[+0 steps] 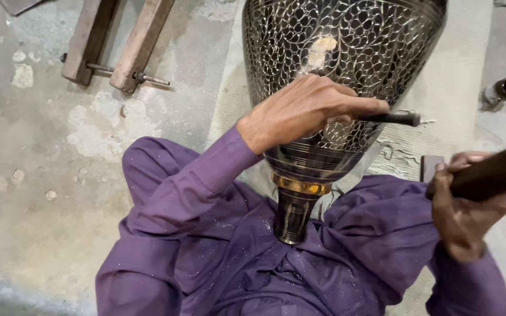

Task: The person sits cross-legged on the floor with a large patterned metal vase held between their legs. They hold a chisel against the vase surface with one hand and repeatedly strike it with a wooden mallet held in the other hand, carving the decorative pattern.

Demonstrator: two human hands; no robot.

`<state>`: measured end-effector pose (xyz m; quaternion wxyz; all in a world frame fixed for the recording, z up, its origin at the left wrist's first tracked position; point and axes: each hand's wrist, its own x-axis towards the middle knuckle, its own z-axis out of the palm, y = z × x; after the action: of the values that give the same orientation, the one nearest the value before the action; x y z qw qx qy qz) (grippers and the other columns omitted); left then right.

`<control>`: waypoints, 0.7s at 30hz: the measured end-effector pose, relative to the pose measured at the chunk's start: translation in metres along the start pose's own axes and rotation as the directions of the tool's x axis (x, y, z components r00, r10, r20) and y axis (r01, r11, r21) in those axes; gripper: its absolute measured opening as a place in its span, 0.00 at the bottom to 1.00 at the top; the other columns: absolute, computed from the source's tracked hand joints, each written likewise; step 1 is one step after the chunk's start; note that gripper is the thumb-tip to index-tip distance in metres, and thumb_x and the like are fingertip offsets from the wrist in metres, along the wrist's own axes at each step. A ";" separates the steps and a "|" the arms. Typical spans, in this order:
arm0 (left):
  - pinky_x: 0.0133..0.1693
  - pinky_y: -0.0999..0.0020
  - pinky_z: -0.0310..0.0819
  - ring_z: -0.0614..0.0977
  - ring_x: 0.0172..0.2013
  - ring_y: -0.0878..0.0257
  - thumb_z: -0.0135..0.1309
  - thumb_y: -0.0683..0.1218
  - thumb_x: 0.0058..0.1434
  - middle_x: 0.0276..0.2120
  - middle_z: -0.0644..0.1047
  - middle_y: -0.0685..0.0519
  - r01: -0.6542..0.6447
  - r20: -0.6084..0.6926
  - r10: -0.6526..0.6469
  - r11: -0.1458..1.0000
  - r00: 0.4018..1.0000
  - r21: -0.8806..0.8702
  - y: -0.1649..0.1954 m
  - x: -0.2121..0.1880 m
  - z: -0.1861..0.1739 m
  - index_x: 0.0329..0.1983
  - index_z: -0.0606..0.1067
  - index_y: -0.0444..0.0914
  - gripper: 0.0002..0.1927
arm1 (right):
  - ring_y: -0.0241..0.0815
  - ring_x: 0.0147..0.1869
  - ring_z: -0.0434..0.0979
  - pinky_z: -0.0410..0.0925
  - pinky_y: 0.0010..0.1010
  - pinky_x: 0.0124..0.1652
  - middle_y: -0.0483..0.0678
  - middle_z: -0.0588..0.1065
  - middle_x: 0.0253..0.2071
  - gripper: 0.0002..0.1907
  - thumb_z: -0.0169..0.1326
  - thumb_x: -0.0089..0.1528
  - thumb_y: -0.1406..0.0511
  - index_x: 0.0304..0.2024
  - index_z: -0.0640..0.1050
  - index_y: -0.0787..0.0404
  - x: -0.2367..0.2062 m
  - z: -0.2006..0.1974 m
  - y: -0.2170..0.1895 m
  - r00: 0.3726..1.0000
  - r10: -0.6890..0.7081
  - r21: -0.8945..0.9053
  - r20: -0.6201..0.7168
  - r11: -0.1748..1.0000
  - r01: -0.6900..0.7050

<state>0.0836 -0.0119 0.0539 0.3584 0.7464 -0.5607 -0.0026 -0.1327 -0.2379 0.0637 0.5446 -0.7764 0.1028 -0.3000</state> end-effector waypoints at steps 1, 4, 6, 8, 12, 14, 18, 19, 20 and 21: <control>0.31 0.72 0.78 0.77 0.24 0.73 0.54 0.48 0.66 0.31 0.83 0.64 -0.010 -0.015 0.010 1.000 1.000 -0.007 -0.001 -0.001 0.002 0.65 0.72 0.59 0.24 | 0.41 0.32 0.75 0.72 0.30 0.31 0.49 0.74 0.36 0.15 0.58 0.60 0.74 0.48 0.71 0.66 0.004 -0.004 -0.006 0.990 -0.111 -0.373 0.087 0.918 0.136; 0.32 0.75 0.81 0.80 0.26 0.75 0.55 0.47 0.64 0.35 0.83 0.64 -0.005 -0.057 0.002 0.998 0.998 -0.057 -0.004 -0.004 0.009 0.66 0.71 0.57 0.26 | 0.51 0.36 0.77 0.74 0.40 0.40 0.59 0.75 0.38 0.15 0.59 0.63 0.76 0.51 0.72 0.71 0.012 -0.018 -0.009 0.946 -0.165 -0.772 0.279 0.547 0.323; 0.32 0.74 0.81 0.81 0.26 0.75 0.57 0.48 0.66 0.40 0.84 0.65 0.063 -0.090 -0.074 0.991 0.993 -0.118 -0.005 -0.010 0.012 0.66 0.71 0.58 0.25 | 0.48 0.43 0.77 0.73 0.36 0.47 0.57 0.74 0.43 0.12 0.56 0.71 0.75 0.54 0.69 0.70 0.015 -0.026 0.003 0.970 -0.097 -0.575 0.223 0.791 0.211; 0.35 0.73 0.82 0.81 0.28 0.73 0.58 0.49 0.66 0.43 0.84 0.62 0.020 -0.176 -0.043 0.991 0.983 -0.130 -0.006 -0.016 0.011 0.67 0.69 0.57 0.26 | 0.49 0.48 0.78 0.73 0.36 0.48 0.58 0.75 0.45 0.14 0.55 0.70 0.75 0.56 0.68 0.72 0.022 -0.037 0.017 0.965 -0.026 -0.532 0.261 0.830 0.167; 0.41 0.69 0.84 0.84 0.34 0.70 0.58 0.48 0.72 0.41 0.83 0.61 0.062 -0.201 -0.105 0.976 0.974 -0.208 -0.004 -0.027 0.008 0.72 0.66 0.55 0.27 | 0.49 0.48 0.79 0.72 0.33 0.49 0.60 0.76 0.47 0.12 0.55 0.76 0.72 0.58 0.69 0.72 0.034 -0.061 0.031 0.923 -0.066 -0.683 0.380 0.653 0.328; 0.42 0.67 0.85 0.85 0.36 0.68 0.58 0.46 0.70 0.46 0.83 0.58 0.055 -0.258 -0.115 0.972 0.959 -0.229 0.001 -0.030 0.009 0.71 0.66 0.55 0.27 | 0.48 0.45 0.77 0.71 0.32 0.45 0.59 0.75 0.44 0.09 0.54 0.77 0.71 0.57 0.70 0.72 0.039 -0.070 0.034 0.928 0.014 -0.754 0.373 0.588 0.294; 0.45 0.66 0.86 0.87 0.40 0.66 0.58 0.45 0.68 0.49 0.83 0.56 0.012 -0.321 -0.088 0.973 0.943 -0.232 0.002 -0.029 0.012 0.70 0.66 0.54 0.28 | 0.46 0.43 0.77 0.70 0.31 0.44 0.58 0.74 0.43 0.09 0.52 0.76 0.74 0.57 0.71 0.70 0.049 -0.080 0.041 0.922 0.039 -0.759 0.385 0.582 0.292; 0.46 0.67 0.87 0.87 0.40 0.67 0.58 0.44 0.68 0.48 0.83 0.57 0.014 -0.330 -0.093 0.972 0.939 -0.235 0.002 -0.029 0.013 0.70 0.67 0.54 0.27 | 0.45 0.43 0.77 0.70 0.30 0.44 0.57 0.74 0.42 0.09 0.52 0.75 0.74 0.58 0.71 0.70 0.049 -0.083 0.041 0.920 0.041 -0.755 0.390 0.586 0.294; 0.46 0.68 0.87 0.87 0.40 0.68 0.58 0.44 0.68 0.48 0.84 0.57 0.017 -0.338 -0.099 0.971 0.936 -0.240 0.002 -0.029 0.015 0.69 0.67 0.53 0.27 | 0.45 0.43 0.77 0.70 0.30 0.44 0.57 0.74 0.42 0.09 0.51 0.75 0.75 0.58 0.71 0.70 0.053 -0.085 0.043 0.920 0.048 -0.758 0.388 0.584 0.289; 0.46 0.69 0.87 0.88 0.40 0.68 0.58 0.44 0.68 0.47 0.84 0.57 0.022 -0.346 -0.109 0.969 0.932 -0.246 0.002 -0.030 0.016 0.69 0.67 0.53 0.27 | 0.44 0.42 0.76 0.69 0.30 0.43 0.56 0.74 0.42 0.10 0.51 0.75 0.75 0.58 0.71 0.70 0.054 -0.088 0.042 0.919 0.058 -0.763 0.389 0.580 0.286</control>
<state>0.0639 0.0041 0.0310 0.5406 0.7045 -0.4566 0.0538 -0.1334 -0.3490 0.0643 0.1207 -0.9848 0.0712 -0.1023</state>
